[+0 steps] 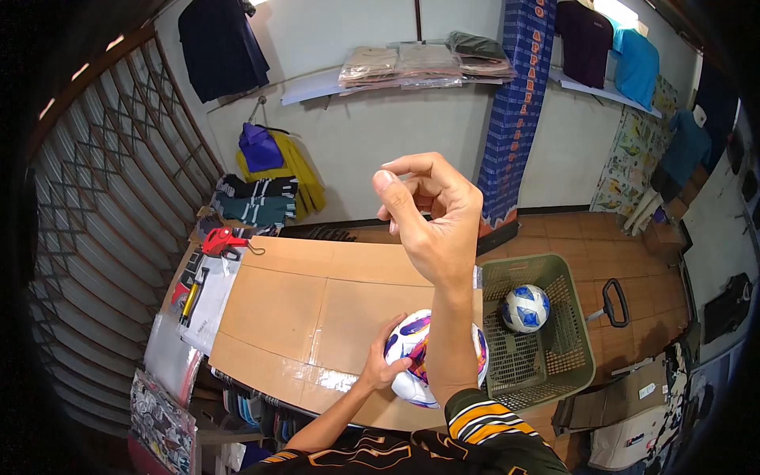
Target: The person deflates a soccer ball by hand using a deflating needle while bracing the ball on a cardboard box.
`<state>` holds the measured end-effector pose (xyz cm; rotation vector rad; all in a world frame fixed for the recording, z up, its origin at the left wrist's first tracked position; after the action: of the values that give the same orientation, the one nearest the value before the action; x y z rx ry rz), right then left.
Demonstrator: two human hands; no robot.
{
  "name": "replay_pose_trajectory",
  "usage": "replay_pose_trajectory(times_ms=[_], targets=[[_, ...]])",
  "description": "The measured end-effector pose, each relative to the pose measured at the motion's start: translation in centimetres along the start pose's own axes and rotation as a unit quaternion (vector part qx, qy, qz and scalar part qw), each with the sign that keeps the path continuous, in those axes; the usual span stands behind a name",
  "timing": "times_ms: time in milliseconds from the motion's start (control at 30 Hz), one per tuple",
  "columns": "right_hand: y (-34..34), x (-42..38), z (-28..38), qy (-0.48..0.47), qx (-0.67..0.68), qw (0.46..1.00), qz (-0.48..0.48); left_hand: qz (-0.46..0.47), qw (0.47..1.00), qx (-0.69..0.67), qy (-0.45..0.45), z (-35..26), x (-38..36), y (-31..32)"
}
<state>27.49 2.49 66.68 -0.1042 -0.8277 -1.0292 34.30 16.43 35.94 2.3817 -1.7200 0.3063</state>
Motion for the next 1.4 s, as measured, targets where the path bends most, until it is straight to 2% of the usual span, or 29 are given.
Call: replay_pose_trajectory(times_ms=[200,1400], targets=[[-0.6,0.3,-0.6,-0.002,-0.001,1.000,-0.011,0.004,1.000,-0.018,-0.021,0.4,0.0,0.0],[-1.8,0.9,-1.6,0.010,-0.019,0.999,-0.031,-0.014,0.999,-0.027,-0.010,0.1,0.2,0.1]])
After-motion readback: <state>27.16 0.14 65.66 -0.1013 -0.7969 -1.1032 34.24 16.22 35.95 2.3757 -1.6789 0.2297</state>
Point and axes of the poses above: each hand's wrist, its own x-axis towards the middle knuckle, its own y-axis out of the palm, z = x × y, the point moved 7 cm from there along x, towards the middle knuckle, and after that the axes turned 1 degree about y, right-handed, at the moved point
